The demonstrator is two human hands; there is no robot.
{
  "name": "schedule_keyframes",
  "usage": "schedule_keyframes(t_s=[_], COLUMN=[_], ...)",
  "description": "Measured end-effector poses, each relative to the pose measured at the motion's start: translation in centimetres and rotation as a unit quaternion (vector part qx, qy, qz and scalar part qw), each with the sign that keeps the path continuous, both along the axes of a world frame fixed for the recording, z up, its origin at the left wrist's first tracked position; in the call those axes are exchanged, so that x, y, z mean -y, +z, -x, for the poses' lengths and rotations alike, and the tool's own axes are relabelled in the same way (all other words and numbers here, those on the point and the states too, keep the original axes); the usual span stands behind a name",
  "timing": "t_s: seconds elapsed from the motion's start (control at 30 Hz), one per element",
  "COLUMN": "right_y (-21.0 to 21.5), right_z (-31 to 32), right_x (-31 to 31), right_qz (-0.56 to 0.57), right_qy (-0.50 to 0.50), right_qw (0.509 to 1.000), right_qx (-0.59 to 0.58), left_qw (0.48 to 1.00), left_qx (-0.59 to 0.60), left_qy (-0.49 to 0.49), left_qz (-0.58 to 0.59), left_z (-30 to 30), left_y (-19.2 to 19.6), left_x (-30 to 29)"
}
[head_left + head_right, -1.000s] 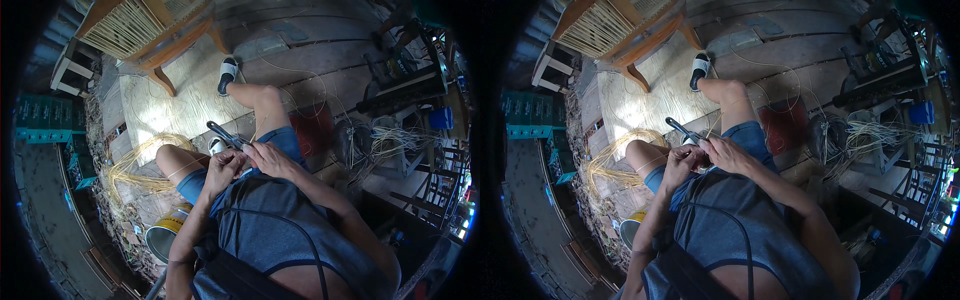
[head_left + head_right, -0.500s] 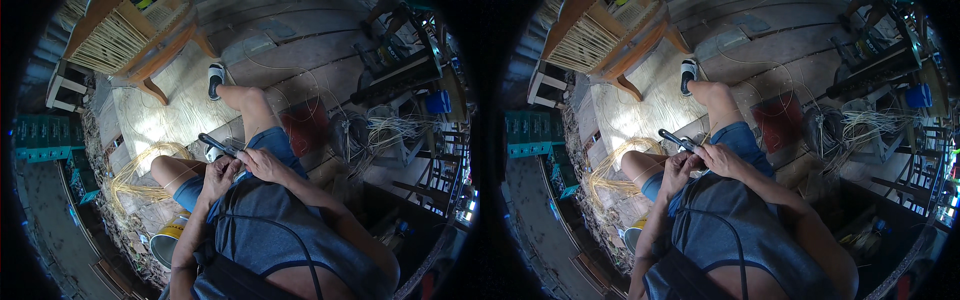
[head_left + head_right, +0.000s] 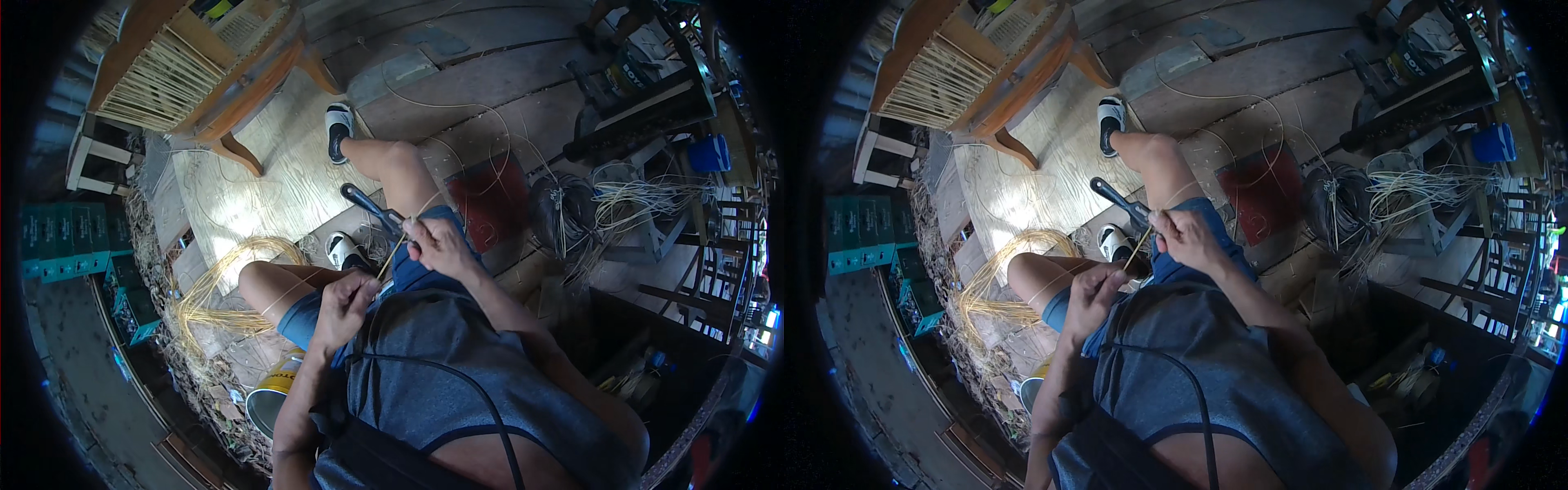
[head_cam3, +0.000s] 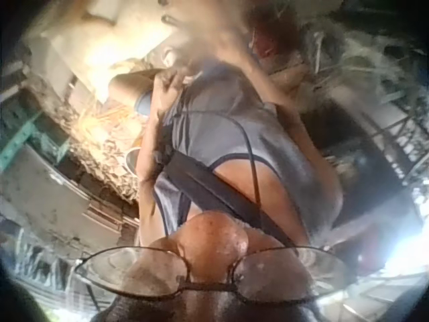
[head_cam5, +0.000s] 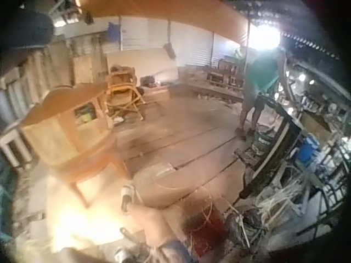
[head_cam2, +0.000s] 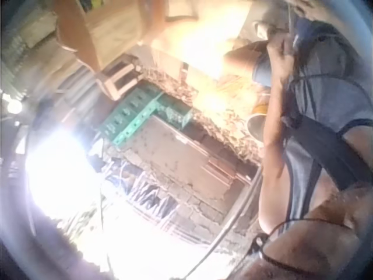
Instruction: Weaving a chair seat using thin rattan or bamboo strands and a pair of pliers.
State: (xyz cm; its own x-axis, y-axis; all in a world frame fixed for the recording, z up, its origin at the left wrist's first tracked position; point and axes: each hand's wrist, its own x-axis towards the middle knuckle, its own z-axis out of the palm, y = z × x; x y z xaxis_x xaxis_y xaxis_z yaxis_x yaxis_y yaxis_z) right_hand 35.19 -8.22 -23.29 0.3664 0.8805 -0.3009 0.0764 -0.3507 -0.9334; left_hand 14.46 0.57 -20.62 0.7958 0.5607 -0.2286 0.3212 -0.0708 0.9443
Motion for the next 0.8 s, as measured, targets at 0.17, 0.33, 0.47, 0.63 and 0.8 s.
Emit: schedule_keyframes(t_s=[0.17, 0.33, 0.47, 0.63, 0.8], right_y=[1.4, 2.7, 3.9, 6.9, 5.0], right_z=[-4.0, -7.9, -7.7, -2.1, 0.0], right_x=[-1.5, -3.5, -4.9, -4.2, -3.6], right_qz=[-0.041, -0.107, -0.108, -0.120, -0.129], right_qy=[-0.076, -0.081, -0.056, 0.027, 0.055], right_qw=[0.992, 0.981, 0.993, 0.991, 0.977], right_qx=[-0.095, -0.139, -0.008, 0.060, 0.160], left_qw=[0.995, 0.991, 0.968, 0.972, 0.997], left_qx=[-0.087, -0.112, -0.248, 0.000, 0.002], left_qy=[0.038, 0.066, -0.034, 0.027, 0.067], left_qz=[0.040, 0.035, -0.027, -0.235, 0.025], left_z=[4.3, 11.6, 12.6, -1.0, -4.8], left_y=[4.9, 6.4, 6.1, 3.1, 1.5], left_x=[0.6, 2.1, -0.1, -3.8, -3.6])
